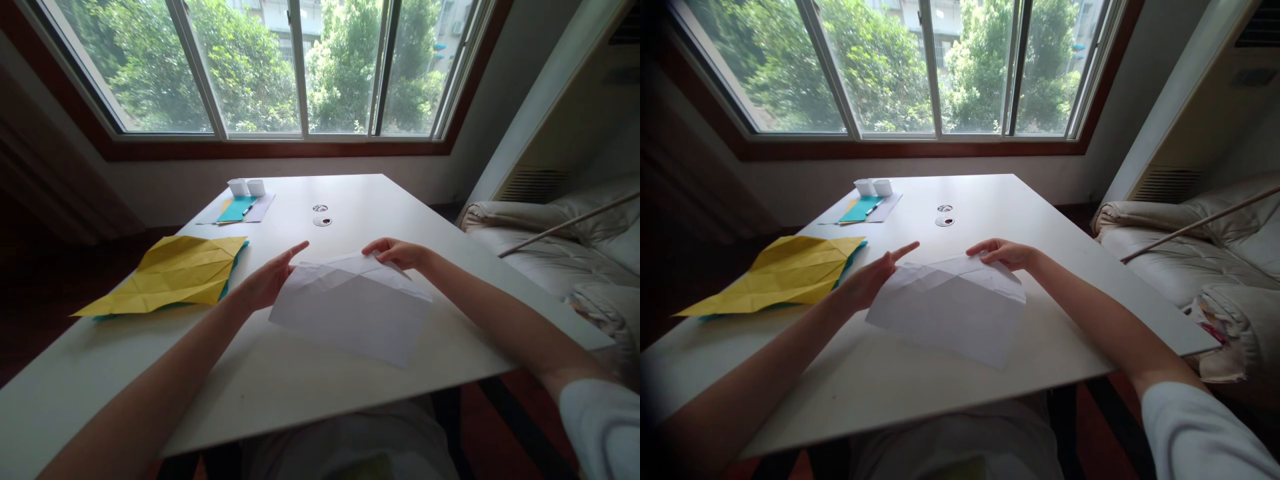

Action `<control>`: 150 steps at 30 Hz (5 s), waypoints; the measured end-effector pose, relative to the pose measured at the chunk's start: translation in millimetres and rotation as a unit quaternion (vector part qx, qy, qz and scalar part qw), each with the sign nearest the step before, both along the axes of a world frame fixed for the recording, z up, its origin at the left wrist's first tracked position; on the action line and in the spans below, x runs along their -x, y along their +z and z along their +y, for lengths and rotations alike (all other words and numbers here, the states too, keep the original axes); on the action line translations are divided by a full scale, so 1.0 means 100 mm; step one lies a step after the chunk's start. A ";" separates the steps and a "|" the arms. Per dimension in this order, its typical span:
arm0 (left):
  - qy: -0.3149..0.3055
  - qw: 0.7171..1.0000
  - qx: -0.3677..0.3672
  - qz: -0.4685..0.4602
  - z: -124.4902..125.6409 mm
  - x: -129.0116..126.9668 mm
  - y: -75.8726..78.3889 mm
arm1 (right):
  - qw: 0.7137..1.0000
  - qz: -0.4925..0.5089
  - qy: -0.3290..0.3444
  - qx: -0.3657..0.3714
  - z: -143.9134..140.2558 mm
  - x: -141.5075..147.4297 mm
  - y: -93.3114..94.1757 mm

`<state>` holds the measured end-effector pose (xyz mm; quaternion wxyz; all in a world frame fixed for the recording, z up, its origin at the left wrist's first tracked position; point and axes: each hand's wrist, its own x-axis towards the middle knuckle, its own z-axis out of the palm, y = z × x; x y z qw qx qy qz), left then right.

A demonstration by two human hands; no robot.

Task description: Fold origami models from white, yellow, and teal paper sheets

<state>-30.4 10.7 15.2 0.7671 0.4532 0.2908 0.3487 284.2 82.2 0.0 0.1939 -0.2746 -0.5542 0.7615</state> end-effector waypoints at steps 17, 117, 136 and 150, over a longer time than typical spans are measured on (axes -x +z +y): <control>0.186 0.981 -0.049 0.014 -0.03 -0.27 -0.10 | 0.933 0.084 -0.341 -0.074 -0.35 0.24 -0.20; 0.034 0.972 -0.008 0.234 -0.16 -0.44 -0.09 | 0.992 -0.042 -0.096 0.073 -0.69 0.49 -0.05; 0.041 0.981 0.055 0.184 -0.15 -0.41 0.00 | 0.993 -0.007 -0.098 0.065 -0.69 0.47 -0.02; 0.031 0.991 0.057 0.116 -0.12 -0.39 -0.11 | 0.993 -0.030 -0.116 0.018 -0.73 0.50 0.02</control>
